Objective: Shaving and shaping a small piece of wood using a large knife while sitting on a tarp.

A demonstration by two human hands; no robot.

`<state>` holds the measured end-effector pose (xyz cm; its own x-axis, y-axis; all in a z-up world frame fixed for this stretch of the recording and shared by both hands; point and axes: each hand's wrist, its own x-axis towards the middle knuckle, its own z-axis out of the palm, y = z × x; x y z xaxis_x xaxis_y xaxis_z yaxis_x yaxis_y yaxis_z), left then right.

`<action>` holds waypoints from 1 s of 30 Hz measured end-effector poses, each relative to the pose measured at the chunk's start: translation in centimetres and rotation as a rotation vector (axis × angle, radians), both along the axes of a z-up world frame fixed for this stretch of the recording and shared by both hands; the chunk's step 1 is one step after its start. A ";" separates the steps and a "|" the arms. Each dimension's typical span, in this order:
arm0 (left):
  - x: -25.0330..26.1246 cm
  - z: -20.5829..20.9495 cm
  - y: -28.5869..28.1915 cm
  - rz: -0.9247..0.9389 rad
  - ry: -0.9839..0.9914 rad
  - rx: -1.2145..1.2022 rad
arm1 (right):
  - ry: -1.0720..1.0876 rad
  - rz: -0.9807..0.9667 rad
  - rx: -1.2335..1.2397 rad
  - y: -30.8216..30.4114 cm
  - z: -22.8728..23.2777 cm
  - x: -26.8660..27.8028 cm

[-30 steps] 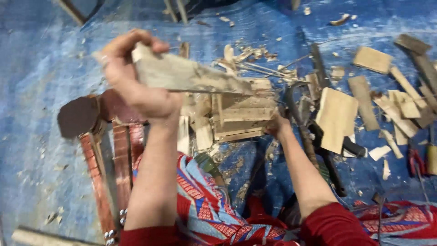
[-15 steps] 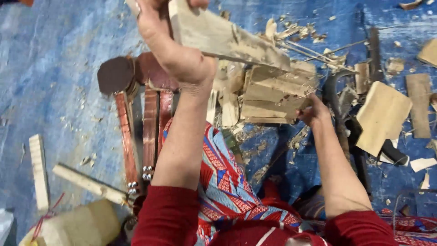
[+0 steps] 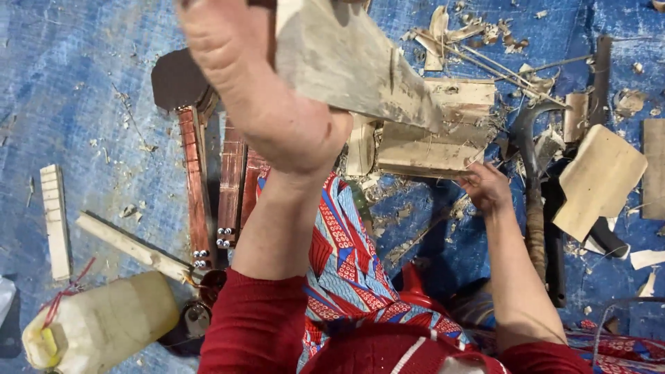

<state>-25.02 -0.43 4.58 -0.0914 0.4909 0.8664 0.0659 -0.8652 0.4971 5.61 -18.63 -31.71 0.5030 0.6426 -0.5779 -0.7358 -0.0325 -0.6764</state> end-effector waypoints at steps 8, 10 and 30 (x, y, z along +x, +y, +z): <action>1.1 2.4 -0.5 0.013 0.071 -0.075 | -1.408 0.620 -0.943 0.3 12.2 -0.6; 1.9 3.4 -0.9 -0.191 -0.058 -0.116 | -1.452 0.652 -1.100 -2.1 15.6 -1.5; 5.8 6.7 0.4 -0.338 -0.307 -0.151 | -0.554 0.861 0.197 -4.2 33.7 -13.2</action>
